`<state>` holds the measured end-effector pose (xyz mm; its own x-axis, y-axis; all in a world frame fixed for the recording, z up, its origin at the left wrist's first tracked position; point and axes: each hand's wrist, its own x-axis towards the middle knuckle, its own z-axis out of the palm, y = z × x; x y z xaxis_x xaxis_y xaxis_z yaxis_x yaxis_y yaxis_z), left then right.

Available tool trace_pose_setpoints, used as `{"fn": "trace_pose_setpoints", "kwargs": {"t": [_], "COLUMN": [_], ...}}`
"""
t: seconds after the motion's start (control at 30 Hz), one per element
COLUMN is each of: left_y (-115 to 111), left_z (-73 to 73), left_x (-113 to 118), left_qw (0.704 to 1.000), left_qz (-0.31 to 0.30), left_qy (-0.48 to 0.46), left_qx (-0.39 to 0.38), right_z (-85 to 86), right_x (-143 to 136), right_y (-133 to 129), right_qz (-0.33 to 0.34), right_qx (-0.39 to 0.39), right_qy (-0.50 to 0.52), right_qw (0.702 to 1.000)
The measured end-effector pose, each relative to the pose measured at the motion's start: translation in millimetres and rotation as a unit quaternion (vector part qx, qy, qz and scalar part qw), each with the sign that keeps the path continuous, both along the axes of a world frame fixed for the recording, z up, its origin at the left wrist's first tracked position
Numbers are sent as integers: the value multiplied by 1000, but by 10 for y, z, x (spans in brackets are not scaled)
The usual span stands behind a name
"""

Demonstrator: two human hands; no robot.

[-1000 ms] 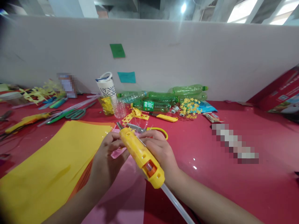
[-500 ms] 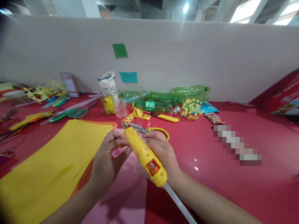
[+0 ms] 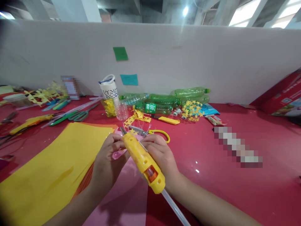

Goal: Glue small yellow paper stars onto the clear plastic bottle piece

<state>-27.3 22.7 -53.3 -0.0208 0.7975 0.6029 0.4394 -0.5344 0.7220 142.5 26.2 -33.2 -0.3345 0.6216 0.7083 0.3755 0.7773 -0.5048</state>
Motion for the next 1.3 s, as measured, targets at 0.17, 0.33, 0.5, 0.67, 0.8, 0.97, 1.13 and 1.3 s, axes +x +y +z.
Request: {"fn": "trace_pose_setpoints", "kwargs": {"t": [0.17,0.33,0.5,0.67,0.8,0.97,1.13,1.3], "left_y": [-26,-48,-72,-69,-57,-51,-58,-110], "left_z": [107,185,201,207,192,171,186,279], "left_x": [-66,-104,-84,-65,-50,-38,-80,-157], "left_qw": [998,994,992,991,992,991,990,981], "left_qz": [27,51,35,25,17,3,36,74], "left_qy": [43,70,61,47,25,20,61,181], "left_qx": [-37,-69,-106,-121,-124,-133,-125,-4], "right_z": [184,255,141,41,17,-63,-137,-87], "right_x": [11,101,68,-39,-89,-164,-163,-135], "right_y": [-26,-33,-10,13,3,-32,-32,-30], "right_qz": [-59,-101,-53,-21,11,-4,-13,-17], "right_qx": [26,-28,-159,-157,-111,-114,-125,-121], "right_qy": [14,59,69,55,56,89,109,83], "right_qw": [998,993,983,986,992,989,986,989]}}
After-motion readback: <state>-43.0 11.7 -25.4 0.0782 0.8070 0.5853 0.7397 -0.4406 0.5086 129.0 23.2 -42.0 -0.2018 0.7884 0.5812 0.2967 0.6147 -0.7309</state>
